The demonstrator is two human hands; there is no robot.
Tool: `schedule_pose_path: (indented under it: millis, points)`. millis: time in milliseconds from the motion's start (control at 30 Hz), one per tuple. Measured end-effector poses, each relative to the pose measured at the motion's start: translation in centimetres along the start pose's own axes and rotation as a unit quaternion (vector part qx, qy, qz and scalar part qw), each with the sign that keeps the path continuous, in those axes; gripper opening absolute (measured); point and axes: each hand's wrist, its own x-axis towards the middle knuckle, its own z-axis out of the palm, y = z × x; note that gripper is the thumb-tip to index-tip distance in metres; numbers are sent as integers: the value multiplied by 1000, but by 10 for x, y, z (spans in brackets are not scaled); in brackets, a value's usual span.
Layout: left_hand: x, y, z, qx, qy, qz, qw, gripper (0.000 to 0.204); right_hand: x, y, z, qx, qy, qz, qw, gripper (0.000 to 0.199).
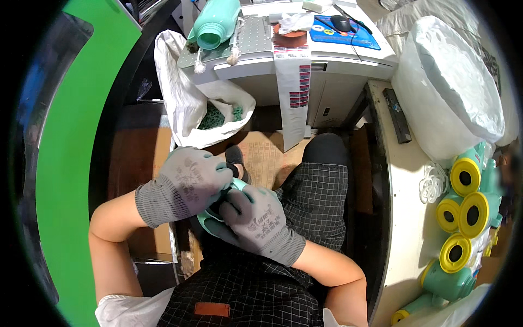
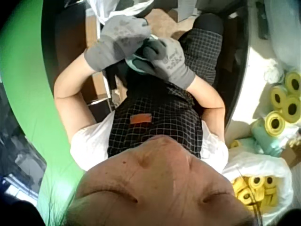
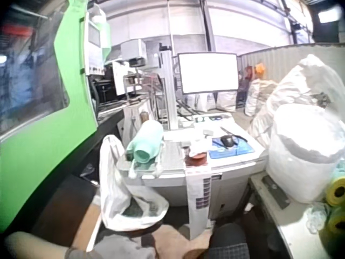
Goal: The person sits on the floor and assembles teal water bottles by inserting small white components into the openings and screwing on yellow lids. They handle the bottles one at a time, placing the finished units on a nearby table.
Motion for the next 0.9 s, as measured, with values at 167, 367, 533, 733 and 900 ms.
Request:
schedule_pose_path:
  millis: [167, 367, 533, 733, 900]
  points:
    - [13, -11, 15, -289, 104, 7, 952, 24, -23, 17, 3, 8, 92, -20, 996, 41]
    - [-12, 35, 136, -536, 48, -180, 823, 64, -129, 23, -46, 63, 84, 207, 973, 66]
    - [12, 80, 125, -378, 145, -84, 911, 75, -148, -3, -86, 394, -27, 655, 644, 75]
    - [91, -20, 97, -512, 141, -112, 840, 59, -188, 28, -98, 411, 197, 546, 704, 67]
    - [248, -130, 182, -612, 244, -396, 639, 91, -202, 48, -88, 188, 390, 423, 796, 109]
